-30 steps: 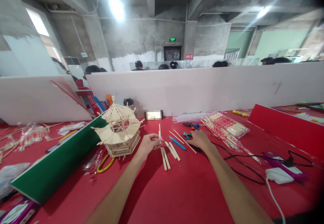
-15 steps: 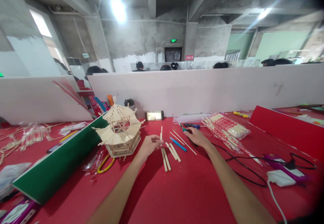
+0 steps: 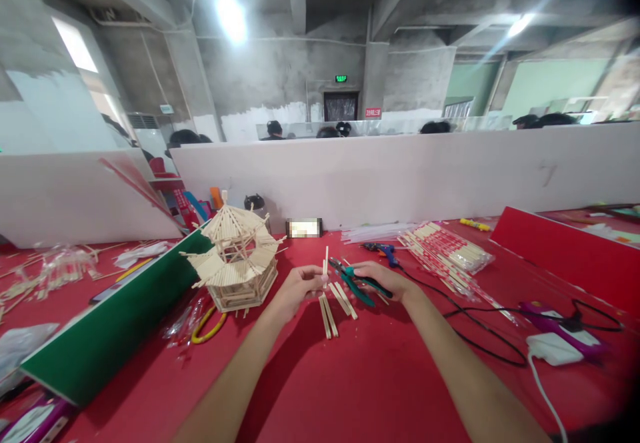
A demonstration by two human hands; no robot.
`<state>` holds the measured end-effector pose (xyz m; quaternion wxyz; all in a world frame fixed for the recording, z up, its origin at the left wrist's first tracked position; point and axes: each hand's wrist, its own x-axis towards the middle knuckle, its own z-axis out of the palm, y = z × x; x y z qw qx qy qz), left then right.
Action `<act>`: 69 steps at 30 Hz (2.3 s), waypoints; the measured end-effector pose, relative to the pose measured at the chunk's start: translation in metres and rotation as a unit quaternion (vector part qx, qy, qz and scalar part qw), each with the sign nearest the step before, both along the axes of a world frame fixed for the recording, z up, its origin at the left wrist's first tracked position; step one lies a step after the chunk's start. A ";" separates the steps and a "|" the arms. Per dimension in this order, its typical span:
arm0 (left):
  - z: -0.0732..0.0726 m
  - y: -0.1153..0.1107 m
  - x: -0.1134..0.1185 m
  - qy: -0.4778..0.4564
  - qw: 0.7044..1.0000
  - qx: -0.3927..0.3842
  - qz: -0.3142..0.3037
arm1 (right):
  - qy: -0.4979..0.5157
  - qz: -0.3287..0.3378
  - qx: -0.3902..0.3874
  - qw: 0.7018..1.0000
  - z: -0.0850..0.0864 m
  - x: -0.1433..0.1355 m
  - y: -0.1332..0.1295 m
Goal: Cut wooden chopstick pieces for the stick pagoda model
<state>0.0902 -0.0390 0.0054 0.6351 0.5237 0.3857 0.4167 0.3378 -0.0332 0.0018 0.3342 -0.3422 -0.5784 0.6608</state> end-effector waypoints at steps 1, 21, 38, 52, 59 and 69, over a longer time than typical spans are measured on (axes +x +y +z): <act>0.000 0.000 0.000 -0.003 1.000 -0.005 -0.001 | -0.003 0.004 0.004 1.000 0.000 0.000 0.000; 0.007 -0.003 -0.001 0.032 0.999 -0.035 -0.003 | -0.053 0.013 0.029 0.998 0.002 -0.001 -0.002; 0.009 -0.002 -0.003 0.088 0.996 -0.033 -0.009 | -0.083 -0.002 0.017 0.996 -0.004 0.003 0.001; 0.007 -0.001 -0.008 0.094 0.994 -0.041 -0.026 | -0.088 0.012 0.009 0.996 -0.009 0.006 0.003; 0.006 -0.002 -0.006 0.074 0.996 -0.042 -0.024 | -0.124 0.011 0.037 0.992 -0.004 0.007 0.002; 0.001 0.014 -0.027 0.285 0.952 0.109 -0.006 | -0.110 -0.019 0.052 0.992 0.002 0.009 0.002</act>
